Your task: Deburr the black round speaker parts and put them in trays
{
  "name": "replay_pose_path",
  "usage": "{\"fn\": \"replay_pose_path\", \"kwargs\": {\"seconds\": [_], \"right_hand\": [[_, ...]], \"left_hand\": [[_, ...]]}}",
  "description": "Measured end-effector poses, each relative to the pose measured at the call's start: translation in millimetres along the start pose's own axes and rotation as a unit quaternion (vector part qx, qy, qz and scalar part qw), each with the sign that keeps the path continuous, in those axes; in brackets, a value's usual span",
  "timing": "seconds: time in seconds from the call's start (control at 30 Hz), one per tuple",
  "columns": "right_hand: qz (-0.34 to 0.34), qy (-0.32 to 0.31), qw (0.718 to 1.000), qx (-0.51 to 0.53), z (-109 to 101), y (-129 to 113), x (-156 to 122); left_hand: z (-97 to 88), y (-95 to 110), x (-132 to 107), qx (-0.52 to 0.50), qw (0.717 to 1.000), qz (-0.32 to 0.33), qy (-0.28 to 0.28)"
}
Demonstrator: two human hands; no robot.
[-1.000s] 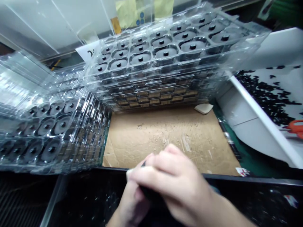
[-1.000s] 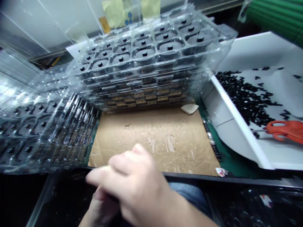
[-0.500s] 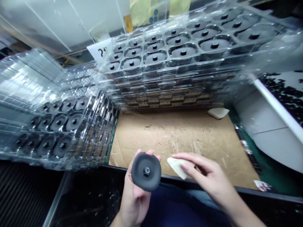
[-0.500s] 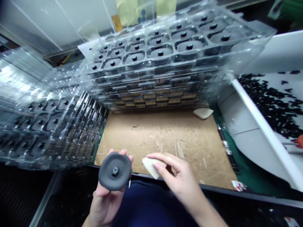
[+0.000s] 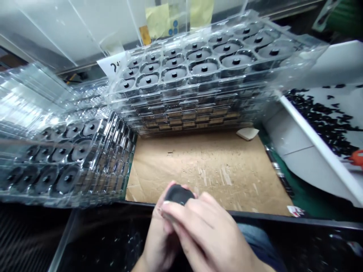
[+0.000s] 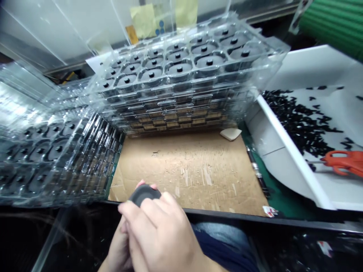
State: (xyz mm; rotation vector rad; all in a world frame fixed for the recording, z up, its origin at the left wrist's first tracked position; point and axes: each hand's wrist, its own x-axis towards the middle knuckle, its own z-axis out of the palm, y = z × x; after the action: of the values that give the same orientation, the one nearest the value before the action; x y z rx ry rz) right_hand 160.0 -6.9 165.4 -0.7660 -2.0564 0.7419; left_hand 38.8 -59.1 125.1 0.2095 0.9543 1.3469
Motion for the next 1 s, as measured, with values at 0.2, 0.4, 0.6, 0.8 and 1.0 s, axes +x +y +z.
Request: {"fn": "replay_pose_path", "kwargs": {"seconds": [0.2,0.4,0.6,0.8,1.0], "right_hand": [[0.009,0.032,0.999,-0.023,10.7,2.9,3.5],[0.041,-0.095,0.995,0.008,-23.9,4.4,-9.8],[-0.060,-0.090,0.994,-0.005,-28.9,31.0,4.1],[0.295,0.064,0.936,0.180,-11.9,71.8,-31.9],[0.371,-0.068,0.912,0.161,4.0,69.7,-88.0]], "left_hand": [[1.6,-4.0,-0.9,-0.023,0.999,-0.022,-0.011],[-0.7,5.7,-6.2,-0.067,0.994,-0.078,-0.038],[-4.3,7.1,-5.9,-0.074,0.987,-0.125,-0.061],[-7.4,15.0,-1.8,-0.135,0.981,-0.120,-0.077],[-13.1,9.4,4.0,-0.152,0.973,-0.142,-0.103]]}}
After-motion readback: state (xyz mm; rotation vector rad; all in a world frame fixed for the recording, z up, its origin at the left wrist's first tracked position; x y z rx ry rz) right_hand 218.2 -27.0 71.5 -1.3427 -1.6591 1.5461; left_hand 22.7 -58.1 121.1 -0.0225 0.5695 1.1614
